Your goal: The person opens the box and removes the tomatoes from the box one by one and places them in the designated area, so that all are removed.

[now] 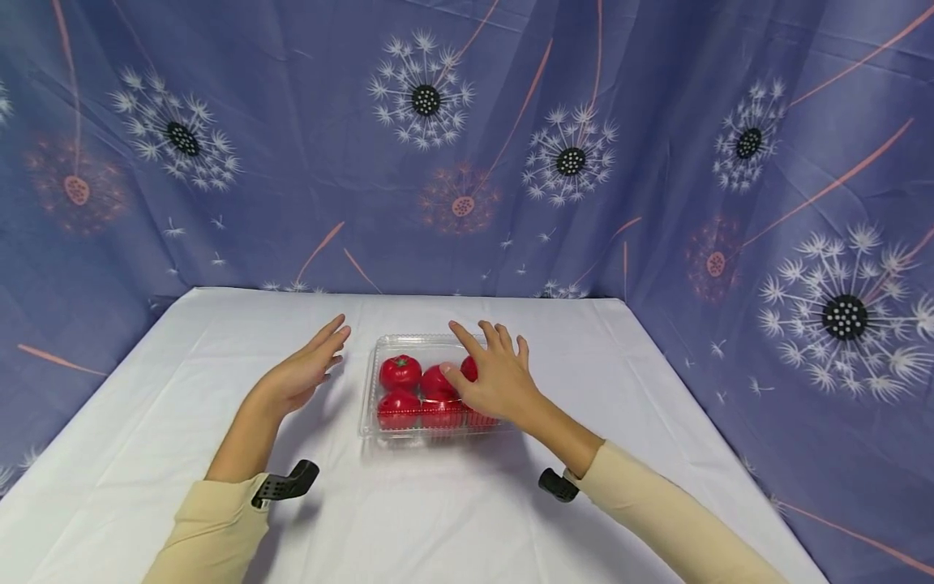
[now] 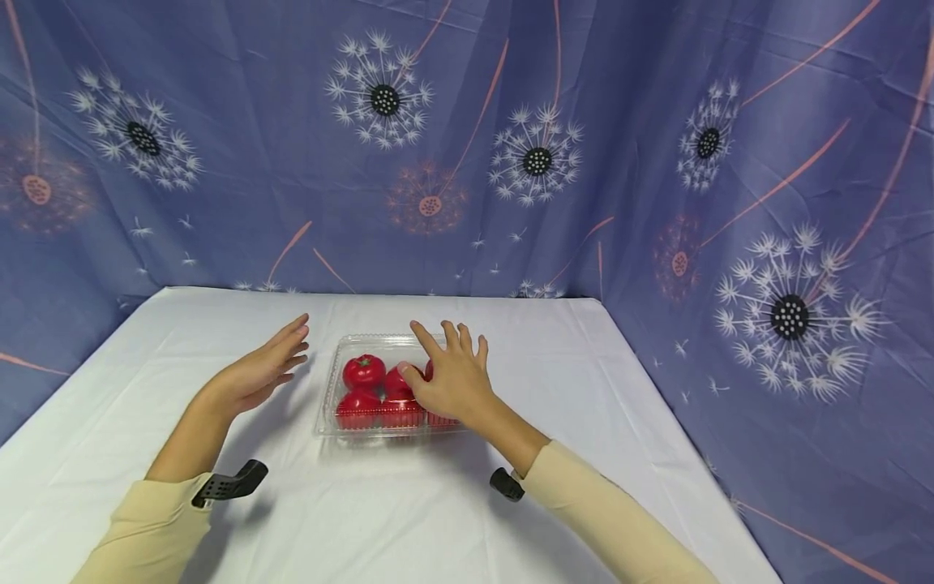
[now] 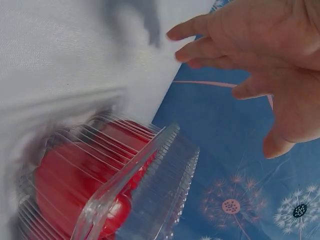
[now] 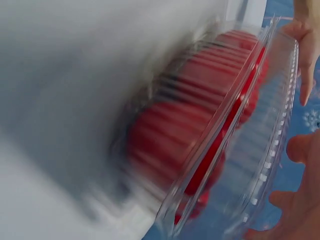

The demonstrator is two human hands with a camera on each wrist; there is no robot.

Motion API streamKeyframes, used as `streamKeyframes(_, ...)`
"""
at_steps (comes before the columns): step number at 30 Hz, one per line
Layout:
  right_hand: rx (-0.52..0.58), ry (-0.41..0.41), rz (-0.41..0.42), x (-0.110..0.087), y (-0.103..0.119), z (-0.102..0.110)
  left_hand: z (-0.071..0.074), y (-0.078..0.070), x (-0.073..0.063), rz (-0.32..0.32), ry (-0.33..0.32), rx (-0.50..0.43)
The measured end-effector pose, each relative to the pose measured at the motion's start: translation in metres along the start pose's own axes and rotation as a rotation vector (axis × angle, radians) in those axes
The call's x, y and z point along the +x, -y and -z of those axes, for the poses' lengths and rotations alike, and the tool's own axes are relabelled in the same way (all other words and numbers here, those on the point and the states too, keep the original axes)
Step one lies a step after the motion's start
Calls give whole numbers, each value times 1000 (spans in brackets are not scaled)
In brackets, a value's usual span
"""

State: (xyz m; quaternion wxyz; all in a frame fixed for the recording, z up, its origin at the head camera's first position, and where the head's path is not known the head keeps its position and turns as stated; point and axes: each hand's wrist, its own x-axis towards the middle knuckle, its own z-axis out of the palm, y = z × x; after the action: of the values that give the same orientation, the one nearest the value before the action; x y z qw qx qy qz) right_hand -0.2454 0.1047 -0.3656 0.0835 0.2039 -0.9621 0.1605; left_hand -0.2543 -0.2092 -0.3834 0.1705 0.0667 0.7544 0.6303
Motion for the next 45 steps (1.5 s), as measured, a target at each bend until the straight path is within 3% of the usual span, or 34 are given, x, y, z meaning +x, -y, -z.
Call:
streamKeyframes(11, 64, 78, 62, 1, 25, -10, -3, 17, 5, -48, 72, -192)
streamKeyframes(18, 88, 78, 106, 4, 39, -12, -3, 28, 10, -57, 69, -212)
streamKeyframes(27, 73, 95, 177, 3, 52, -17, -4, 32, 11, -75, 94, -273)
streamKeyframes(45, 18, 128, 252, -5, 68, -29, -1, 42, 11, -111, 114, -265)
